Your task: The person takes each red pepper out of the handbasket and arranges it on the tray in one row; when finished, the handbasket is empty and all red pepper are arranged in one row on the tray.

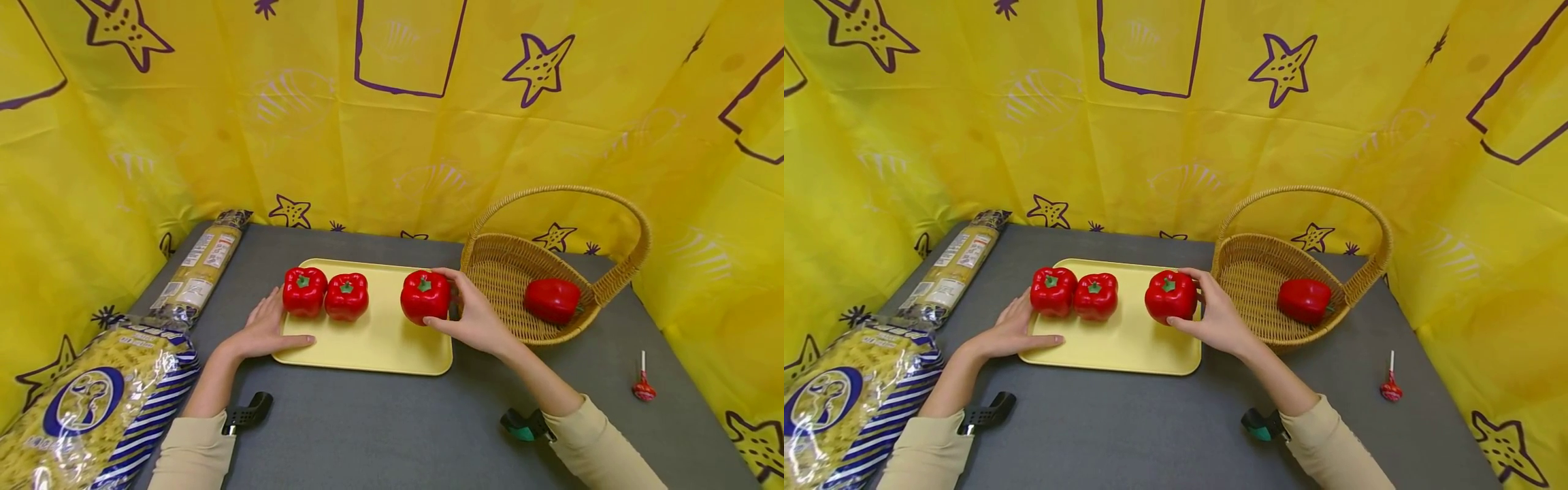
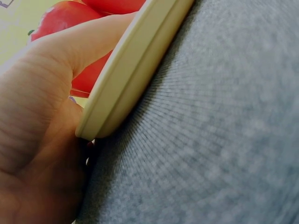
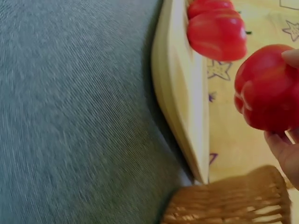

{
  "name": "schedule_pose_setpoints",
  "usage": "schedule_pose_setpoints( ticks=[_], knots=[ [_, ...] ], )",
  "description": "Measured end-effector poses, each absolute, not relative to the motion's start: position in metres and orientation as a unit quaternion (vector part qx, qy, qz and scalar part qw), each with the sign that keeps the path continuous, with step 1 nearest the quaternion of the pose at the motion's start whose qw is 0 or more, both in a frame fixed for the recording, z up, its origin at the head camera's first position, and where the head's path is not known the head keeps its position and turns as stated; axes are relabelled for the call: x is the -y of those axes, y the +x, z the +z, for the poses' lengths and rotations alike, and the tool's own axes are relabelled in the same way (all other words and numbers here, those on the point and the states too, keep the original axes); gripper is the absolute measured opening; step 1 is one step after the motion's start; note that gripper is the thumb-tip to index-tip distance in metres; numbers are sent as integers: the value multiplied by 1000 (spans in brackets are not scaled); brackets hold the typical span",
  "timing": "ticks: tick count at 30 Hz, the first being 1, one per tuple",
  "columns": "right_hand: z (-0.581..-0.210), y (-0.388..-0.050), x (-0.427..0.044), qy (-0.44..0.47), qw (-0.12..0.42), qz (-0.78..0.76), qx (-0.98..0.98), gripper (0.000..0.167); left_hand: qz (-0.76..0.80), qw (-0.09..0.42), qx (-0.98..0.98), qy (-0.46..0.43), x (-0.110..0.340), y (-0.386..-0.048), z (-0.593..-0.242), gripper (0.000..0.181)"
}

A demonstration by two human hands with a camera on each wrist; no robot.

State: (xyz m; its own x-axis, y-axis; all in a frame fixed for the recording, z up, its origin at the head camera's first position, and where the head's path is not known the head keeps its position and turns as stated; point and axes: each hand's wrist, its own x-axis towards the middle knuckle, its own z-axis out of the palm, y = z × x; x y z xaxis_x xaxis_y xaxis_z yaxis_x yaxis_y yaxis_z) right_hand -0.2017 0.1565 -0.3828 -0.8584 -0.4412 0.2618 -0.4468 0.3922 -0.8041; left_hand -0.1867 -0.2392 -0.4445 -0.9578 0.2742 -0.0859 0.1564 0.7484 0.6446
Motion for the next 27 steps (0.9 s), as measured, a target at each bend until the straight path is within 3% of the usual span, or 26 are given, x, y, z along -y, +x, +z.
schedule_pose_setpoints(
  ticks=[10, 27],
  knots=[
    [-397, -209, -133, 226, -7, 502, 835, 79, 328, 92, -934, 109, 244, -193, -457, 119],
    [-416, -217, -111, 203, -53, 555, 805, 78, 334, 80, -932, 116, 241, -187, -449, 117]
  ],
)
